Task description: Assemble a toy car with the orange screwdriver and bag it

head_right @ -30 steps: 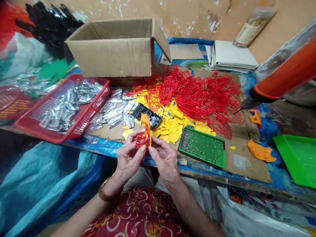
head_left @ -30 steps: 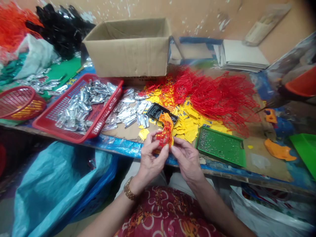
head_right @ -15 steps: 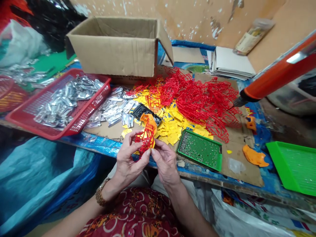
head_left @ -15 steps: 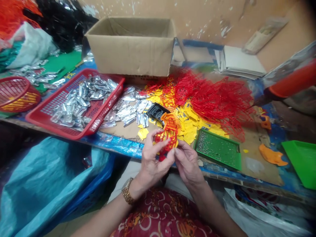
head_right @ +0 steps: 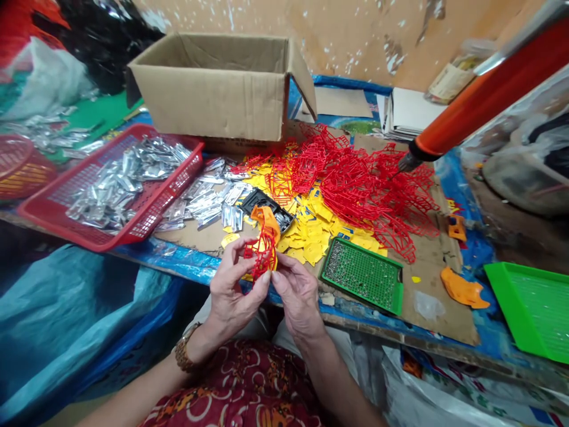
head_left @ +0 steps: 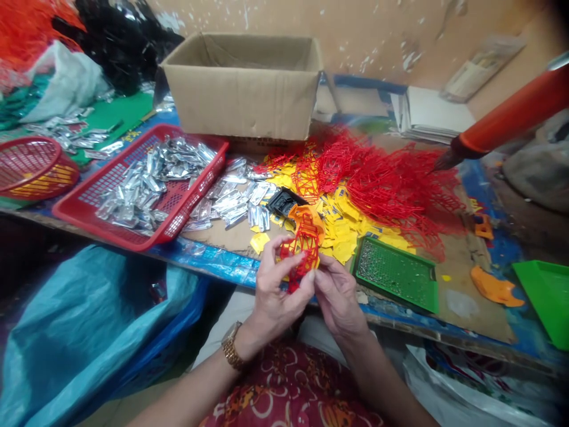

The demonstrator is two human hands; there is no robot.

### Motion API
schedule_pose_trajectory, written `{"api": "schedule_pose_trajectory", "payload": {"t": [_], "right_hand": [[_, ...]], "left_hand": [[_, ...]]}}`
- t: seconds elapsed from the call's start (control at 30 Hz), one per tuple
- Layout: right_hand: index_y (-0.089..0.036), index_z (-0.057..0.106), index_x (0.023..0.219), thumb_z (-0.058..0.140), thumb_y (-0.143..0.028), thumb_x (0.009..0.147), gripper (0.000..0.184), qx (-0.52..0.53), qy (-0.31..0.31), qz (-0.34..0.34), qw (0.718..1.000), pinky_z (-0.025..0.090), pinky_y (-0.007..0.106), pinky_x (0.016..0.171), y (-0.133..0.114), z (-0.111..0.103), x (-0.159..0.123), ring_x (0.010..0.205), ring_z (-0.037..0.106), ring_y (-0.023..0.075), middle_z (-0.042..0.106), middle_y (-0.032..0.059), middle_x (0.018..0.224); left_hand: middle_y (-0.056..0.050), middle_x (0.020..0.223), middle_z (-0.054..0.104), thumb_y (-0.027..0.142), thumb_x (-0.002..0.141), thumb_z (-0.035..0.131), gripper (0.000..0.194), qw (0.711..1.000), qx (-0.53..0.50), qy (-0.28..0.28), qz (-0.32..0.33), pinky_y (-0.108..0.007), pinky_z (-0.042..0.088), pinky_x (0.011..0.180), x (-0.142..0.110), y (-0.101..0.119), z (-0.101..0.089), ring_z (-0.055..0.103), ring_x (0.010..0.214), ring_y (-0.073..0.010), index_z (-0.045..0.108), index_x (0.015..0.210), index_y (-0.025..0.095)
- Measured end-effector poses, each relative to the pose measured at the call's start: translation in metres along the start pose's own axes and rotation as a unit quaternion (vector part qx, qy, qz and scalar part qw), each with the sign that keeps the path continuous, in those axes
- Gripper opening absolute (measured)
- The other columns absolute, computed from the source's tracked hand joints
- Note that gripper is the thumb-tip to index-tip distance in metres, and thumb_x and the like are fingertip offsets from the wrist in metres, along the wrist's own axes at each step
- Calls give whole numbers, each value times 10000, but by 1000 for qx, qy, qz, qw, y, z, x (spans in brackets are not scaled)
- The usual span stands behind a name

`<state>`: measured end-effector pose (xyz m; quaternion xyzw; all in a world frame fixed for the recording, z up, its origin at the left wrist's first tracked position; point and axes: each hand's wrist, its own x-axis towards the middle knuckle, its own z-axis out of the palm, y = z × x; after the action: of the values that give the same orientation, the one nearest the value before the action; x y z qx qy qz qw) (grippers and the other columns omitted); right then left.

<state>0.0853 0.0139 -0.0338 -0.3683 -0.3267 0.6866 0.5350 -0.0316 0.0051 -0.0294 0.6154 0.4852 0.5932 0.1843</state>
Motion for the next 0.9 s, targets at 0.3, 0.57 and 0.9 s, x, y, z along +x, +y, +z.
{"api": "schedule_pose_trajectory", "payload": {"t": [0.3, 0.57, 0.9], "right_hand": [[-226, 710, 1032, 729, -332, 774, 280, -12, -1, -12, 1000, 568, 367, 930, -1, 1, 0, 958, 702, 202, 743, 61, 1047], [-237, 700, 1055, 705, -331, 810, 263, -37, -6, -21, 999, 562, 333, 914, 5, -5, -2, 958, 696, 183, 730, 52, 1083], [-234, 624, 1218, 549, -289, 919, 313, -200, -39, -128, 971, 521, 327, 1000, 6, -7, -8, 1151, 623, 200, 635, 78, 1270]], "left_hand": [[-105, 1234, 516, 115, 793, 654, 321, 1000, -7, 1, 11, -478, 488, 981, 0, 0, 1, 555, 1184, -267, 606, 1087, 236], [-101, 1228, 511, 92, 782, 662, 346, 1000, 6, 2, 20, -465, 494, 972, 0, 1, 0, 547, 1191, -261, 608, 1092, 236], [-109, 1244, 510, 140, 804, 650, 313, 999, 27, 2, 27, -462, 512, 944, 0, 1, -1, 554, 1177, -261, 605, 1098, 237]]}}
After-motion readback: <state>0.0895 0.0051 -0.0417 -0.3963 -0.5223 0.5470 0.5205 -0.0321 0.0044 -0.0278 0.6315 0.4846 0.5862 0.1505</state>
